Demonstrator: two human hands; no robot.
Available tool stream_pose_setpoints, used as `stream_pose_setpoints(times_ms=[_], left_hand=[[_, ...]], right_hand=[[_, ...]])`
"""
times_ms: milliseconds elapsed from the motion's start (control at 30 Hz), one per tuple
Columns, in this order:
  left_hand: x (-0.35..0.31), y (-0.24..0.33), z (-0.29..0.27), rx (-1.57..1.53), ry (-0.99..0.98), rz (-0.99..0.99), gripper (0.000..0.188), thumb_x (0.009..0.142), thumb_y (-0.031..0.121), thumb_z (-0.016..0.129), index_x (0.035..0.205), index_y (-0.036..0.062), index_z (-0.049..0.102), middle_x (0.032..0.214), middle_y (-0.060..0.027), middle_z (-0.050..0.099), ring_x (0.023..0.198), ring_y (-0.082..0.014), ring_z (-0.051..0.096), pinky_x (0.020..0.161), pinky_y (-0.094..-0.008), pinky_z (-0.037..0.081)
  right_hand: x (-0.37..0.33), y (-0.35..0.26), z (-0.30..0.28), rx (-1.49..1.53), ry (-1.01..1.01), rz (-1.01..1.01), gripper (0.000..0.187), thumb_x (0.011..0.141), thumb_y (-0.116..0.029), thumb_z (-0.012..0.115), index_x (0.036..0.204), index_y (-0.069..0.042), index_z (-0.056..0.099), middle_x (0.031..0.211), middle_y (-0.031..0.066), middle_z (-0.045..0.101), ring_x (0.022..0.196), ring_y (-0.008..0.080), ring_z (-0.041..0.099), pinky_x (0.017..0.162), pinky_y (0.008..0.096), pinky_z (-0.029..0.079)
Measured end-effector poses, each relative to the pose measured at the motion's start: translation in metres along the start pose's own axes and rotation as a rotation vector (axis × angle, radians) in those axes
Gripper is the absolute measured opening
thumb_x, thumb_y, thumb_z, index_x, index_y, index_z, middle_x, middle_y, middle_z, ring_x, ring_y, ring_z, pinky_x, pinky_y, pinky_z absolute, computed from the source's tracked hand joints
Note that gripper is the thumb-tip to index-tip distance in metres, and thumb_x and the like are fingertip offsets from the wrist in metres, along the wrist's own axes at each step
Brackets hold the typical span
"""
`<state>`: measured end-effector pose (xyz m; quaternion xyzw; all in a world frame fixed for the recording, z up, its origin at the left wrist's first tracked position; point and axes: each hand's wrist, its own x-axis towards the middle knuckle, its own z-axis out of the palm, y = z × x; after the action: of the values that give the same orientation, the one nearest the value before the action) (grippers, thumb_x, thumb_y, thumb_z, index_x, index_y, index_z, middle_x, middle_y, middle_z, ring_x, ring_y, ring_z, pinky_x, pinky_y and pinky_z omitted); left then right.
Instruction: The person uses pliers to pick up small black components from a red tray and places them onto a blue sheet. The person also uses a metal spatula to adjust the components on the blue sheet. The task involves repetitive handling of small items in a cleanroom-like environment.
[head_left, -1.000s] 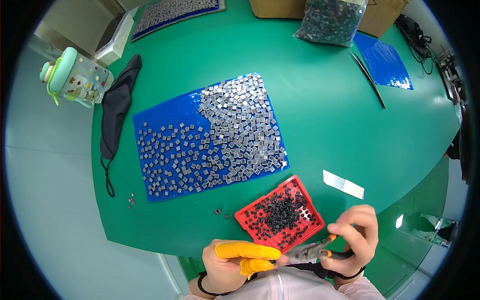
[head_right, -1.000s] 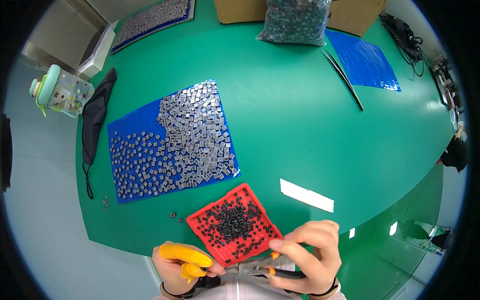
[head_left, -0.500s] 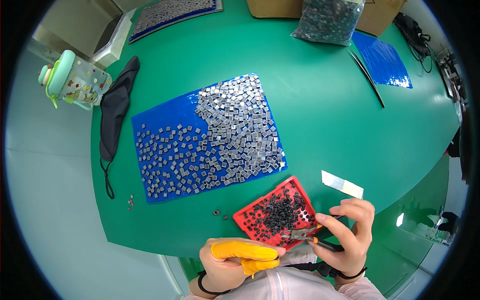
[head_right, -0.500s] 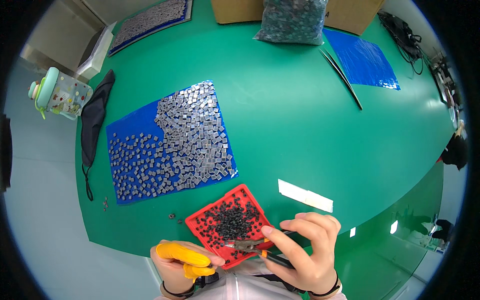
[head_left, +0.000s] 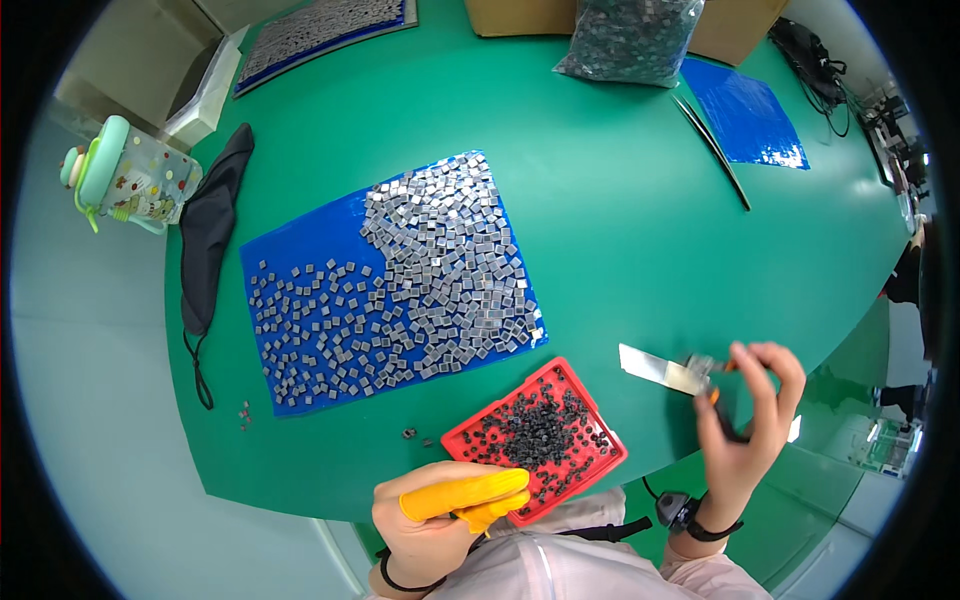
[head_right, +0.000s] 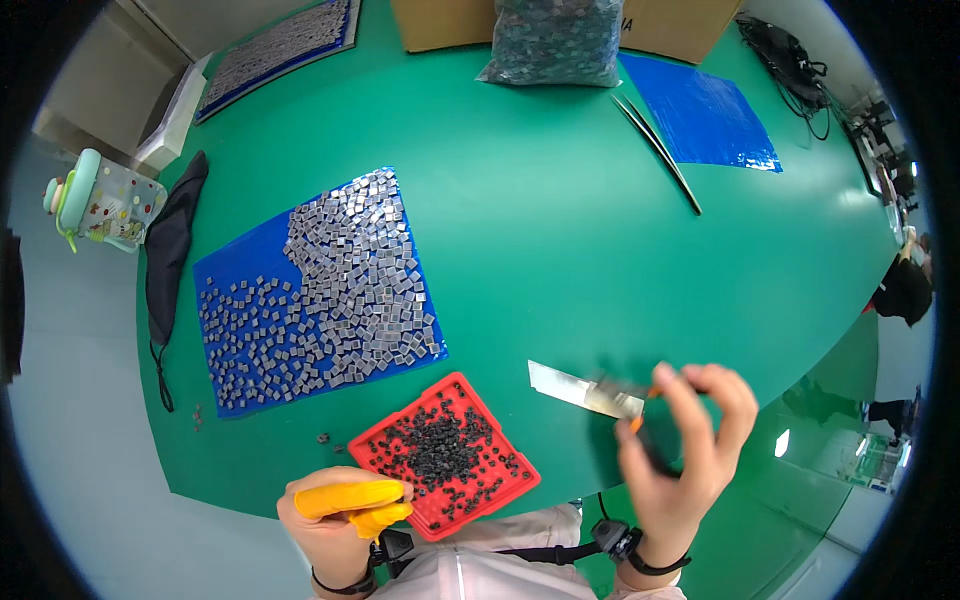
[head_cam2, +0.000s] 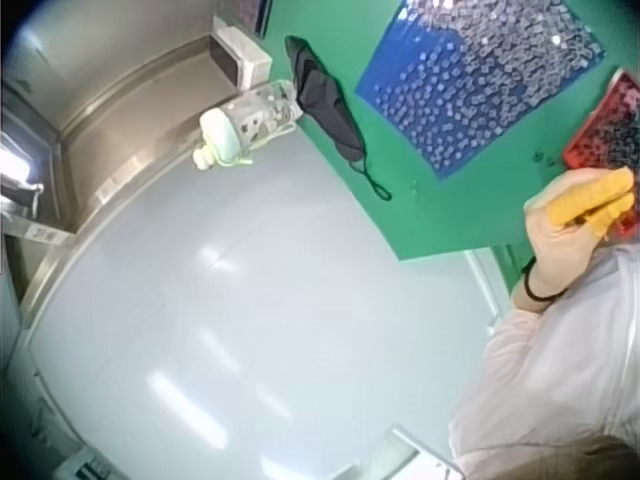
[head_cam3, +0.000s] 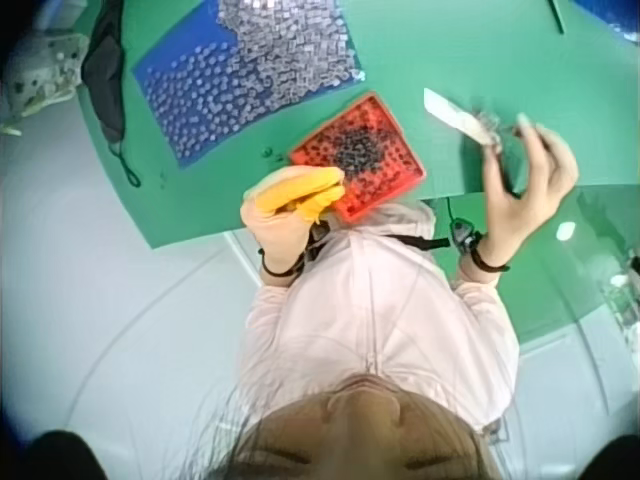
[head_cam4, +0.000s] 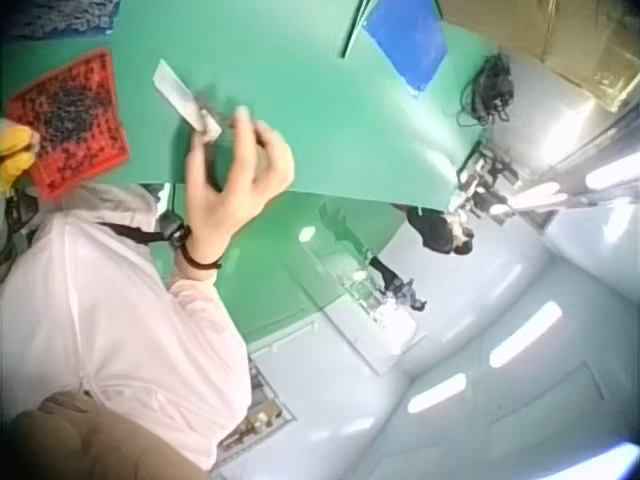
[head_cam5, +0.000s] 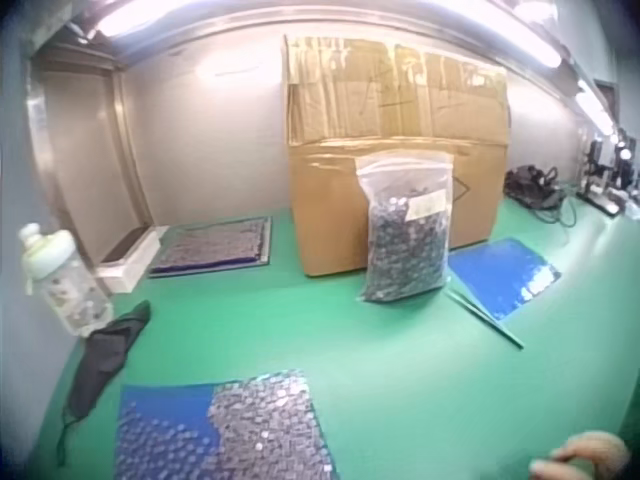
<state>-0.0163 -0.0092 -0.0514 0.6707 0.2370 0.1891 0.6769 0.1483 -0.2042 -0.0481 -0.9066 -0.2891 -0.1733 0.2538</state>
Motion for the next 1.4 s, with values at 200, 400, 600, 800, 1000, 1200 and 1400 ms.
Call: stream_pose_setpoints(times_ms=[200, 400, 600, 800, 1000, 1200, 1400], left_hand=[[-0.002, -0.006, 0.001, -0.157, 0.017, -0.026, 0.017, 0.074, -0.010, 0.071, 0.091, -0.0093, 0.069, 0.084, -0.0144, 0.071, 0.071, -0.0174, 0.069, 0.067, -0.0259, 0.057], [-0.001, -0.005, -0.001, -0.193, 0.003, -0.045, 0.015, 0.074, -0.010, 0.070, 0.090, -0.0096, 0.069, 0.086, -0.0160, 0.071, 0.071, -0.0183, 0.069, 0.066, -0.0267, 0.057], [-0.005, 0.000, 0.009, -0.542, 0.053, -0.122, 0.022, 0.076, -0.011, 0.070, 0.098, -0.0111, 0.066, 0.089, -0.0186, 0.070, 0.079, -0.0231, 0.070, 0.075, -0.0326, 0.059], [-0.005, -0.007, 0.010, -0.470, -0.003, -0.050, 0.028, 0.076, -0.008, 0.072, 0.103, -0.0111, 0.064, 0.092, -0.0201, 0.070, 0.085, -0.0238, 0.069, 0.080, -0.0352, 0.058], [-0.003, -0.005, 0.009, -0.459, -0.013, -0.061, 0.028, 0.076, -0.007, 0.073, 0.102, -0.0114, 0.064, 0.091, -0.0201, 0.070, 0.085, -0.0240, 0.069, 0.080, -0.0356, 0.058], [-0.002, 0.001, 0.011, -0.581, -0.011, -0.141, 0.027, 0.077, -0.007, 0.072, 0.103, -0.0113, 0.065, 0.092, -0.0184, 0.070, 0.083, -0.0231, 0.070, 0.078, -0.0345, 0.058], [-0.013, -0.009, 0.001, -0.182, -0.096, -0.235, 0.023, 0.078, -0.006, 0.070, 0.099, -0.0099, 0.064, 0.090, -0.0180, 0.070, 0.078, -0.0214, 0.069, 0.072, -0.0305, 0.058]], right_hand=[[0.009, 0.030, 0.003, -0.166, -0.032, 0.155, 0.048, 0.066, -0.008, 0.077, 0.112, -0.007, 0.064, 0.119, 0.0111, 0.053, 0.112, 0.0305, 0.049, 0.091, 0.0414, 0.042], [0.007, 0.004, -0.005, -0.035, -0.163, -0.223, 0.046, 0.064, -0.017, 0.080, 0.106, -0.004, 0.068, 0.103, 0.0087, 0.063, 0.103, 0.0309, 0.059, 0.087, 0.0430, 0.045], [0.013, -0.004, 0.010, -0.053, -0.154, -0.353, 0.038, 0.068, 0.007, 0.070, 0.105, 0.002, 0.066, 0.086, 0.0103, 0.065, 0.079, 0.0256, 0.065, 0.065, 0.0328, 0.054], [0.011, -0.008, 0.017, -0.092, -0.123, -0.278, 0.043, 0.064, 0.014, 0.063, 0.105, 0.003, 0.066, 0.083, 0.0109, 0.064, 0.074, 0.0251, 0.063, 0.063, 0.0316, 0.052], [0.012, -0.014, 0.019, 0.246, -0.118, -0.056, 0.035, 0.063, 0.018, 0.052, 0.093, 0.002, 0.061, 0.082, 0.0110, 0.065, 0.070, 0.0237, 0.058, 0.064, 0.0321, 0.046], [0.006, -0.027, 0.003, 0.566, -0.373, -0.129, 0.026, 0.061, 0.002, 0.055, 0.083, -0.009, 0.063, 0.066, -0.0022, 0.059, 0.054, 0.0157, 0.046, 0.063, 0.0321, 0.029], [0.002, -0.029, 0.013, 0.500, -0.304, -0.343, 0.016, 0.068, -0.023, 0.074, 0.078, -0.012, 0.067, 0.061, -0.0058, 0.053, 0.049, 0.0103, 0.040, 0.061, 0.0304, 0.023]])
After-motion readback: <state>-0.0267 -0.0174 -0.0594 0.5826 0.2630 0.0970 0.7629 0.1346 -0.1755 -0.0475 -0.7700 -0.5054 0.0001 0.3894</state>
